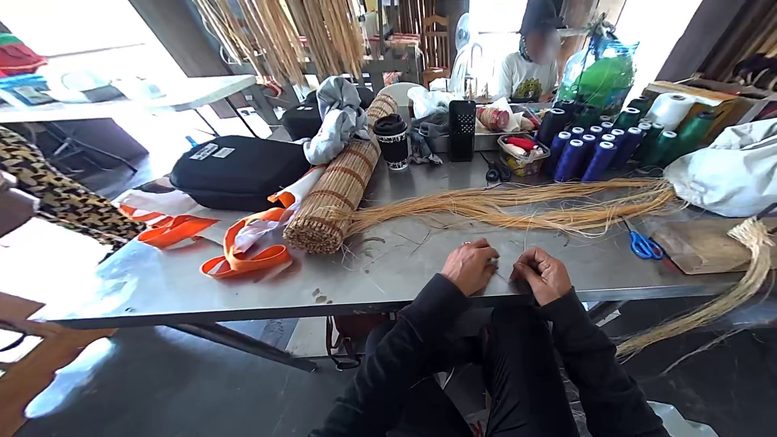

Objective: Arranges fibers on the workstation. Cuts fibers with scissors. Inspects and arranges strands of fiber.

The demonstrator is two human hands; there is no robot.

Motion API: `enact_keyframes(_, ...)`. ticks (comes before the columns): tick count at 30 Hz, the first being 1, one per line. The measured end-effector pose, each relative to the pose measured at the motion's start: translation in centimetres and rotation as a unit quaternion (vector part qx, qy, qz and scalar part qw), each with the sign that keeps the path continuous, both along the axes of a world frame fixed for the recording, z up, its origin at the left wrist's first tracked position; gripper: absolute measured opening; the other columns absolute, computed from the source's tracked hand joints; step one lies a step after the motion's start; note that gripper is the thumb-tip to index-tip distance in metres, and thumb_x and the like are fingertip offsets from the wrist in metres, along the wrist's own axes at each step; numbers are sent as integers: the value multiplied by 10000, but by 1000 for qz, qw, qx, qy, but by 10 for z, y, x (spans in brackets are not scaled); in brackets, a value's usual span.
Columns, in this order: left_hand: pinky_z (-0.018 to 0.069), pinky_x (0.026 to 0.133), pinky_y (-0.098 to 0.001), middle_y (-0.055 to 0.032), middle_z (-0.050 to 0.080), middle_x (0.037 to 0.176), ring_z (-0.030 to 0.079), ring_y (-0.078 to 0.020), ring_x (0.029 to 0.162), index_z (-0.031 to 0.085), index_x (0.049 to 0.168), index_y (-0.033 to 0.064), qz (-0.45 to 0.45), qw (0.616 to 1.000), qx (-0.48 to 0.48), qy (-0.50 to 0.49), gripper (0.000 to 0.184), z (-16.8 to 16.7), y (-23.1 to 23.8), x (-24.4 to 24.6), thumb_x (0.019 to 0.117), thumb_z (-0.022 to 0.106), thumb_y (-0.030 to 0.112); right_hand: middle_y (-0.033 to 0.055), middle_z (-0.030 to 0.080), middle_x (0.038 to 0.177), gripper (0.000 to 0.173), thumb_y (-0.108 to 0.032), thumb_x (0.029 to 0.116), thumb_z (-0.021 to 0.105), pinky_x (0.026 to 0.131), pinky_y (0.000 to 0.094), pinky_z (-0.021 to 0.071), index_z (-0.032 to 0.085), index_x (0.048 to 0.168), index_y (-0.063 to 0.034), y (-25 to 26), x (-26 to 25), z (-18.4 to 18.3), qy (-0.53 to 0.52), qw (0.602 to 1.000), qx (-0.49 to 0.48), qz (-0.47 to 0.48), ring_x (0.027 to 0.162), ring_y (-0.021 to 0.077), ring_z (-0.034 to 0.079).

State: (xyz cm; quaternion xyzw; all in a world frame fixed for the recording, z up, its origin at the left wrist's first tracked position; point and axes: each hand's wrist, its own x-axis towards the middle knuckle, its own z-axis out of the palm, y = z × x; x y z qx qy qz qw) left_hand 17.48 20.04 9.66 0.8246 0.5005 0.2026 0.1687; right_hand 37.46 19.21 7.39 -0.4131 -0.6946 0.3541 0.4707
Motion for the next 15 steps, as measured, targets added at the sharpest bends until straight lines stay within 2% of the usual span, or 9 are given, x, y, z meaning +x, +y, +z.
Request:
enact_keyframes(2,523,899,-578,-195,689,1058,672,-364,987,718,1095,-6,4,1000,-17,-1,333,1,0,-10,942,727,289,44,724,822,129,-35,939,650,732,205,579,676,1031,51,1,1,1,21,1000,-6,-1,722,37,687)
enact_keyframes(4,524,857,-573,-185,684,993,664,-350,919,709,1039,-16,7,999,-41,-11,483,2,-6,-18,833,827,404,55,728,855,174,-62,918,691,746,200,572,695,1053,48,3,2,0,27,1000,1,-2,746,30,679)
enact_keyframes(6,525,805,-556,-171,670,995,642,-321,863,715,963,-10,1,998,-41,-38,533,-3,-12,-26,733,888,439,53,727,886,266,-141,857,772,761,221,564,715,1052,30,5,3,-5,2,1000,29,10,785,45,670)
enact_keyframes(7,528,795,-547,-161,669,1025,640,-303,864,717,935,1,-4,998,-39,-52,529,-6,-15,-29,701,904,437,74,738,940,356,-209,798,835,813,274,570,730,1047,24,5,4,-8,-22,998,53,24,856,94,684)
enact_keyframes(9,536,803,-534,-147,673,1068,647,-281,898,718,885,12,-12,997,-31,-72,483,-11,-21,-31,684,916,405,123,753,1071,536,-405,670,903,939,447,539,777,1022,-21,7,3,-12,-91,988,116,50,1038,247,683)
enact_keyframes(11,539,822,-513,-136,679,1098,655,-264,923,714,850,24,-13,996,-27,-81,405,-13,-28,-31,710,904,354,151,705,1236,639,-542,626,893,1010,567,489,794,1068,-92,6,2,-9,-179,972,134,66,1204,343,622)
enact_keyframes(13,542,822,-488,-134,685,1094,657,-249,912,713,841,16,-11,995,-23,-101,353,-16,-32,-30,734,892,300,166,671,1319,588,-532,645,885,1059,599,448,793,1058,-124,5,0,-8,-235,959,143,70,1322,374,558)
enact_keyframes(15,539,790,-452,-118,692,1035,647,-221,857,713,882,7,-2,993,-24,-116,345,-18,-34,-31,742,881,274,163,680,1312,446,-428,680,897,1086,598,428,788,962,-99,3,-1,-9,-231,960,143,72,1363,379,529)
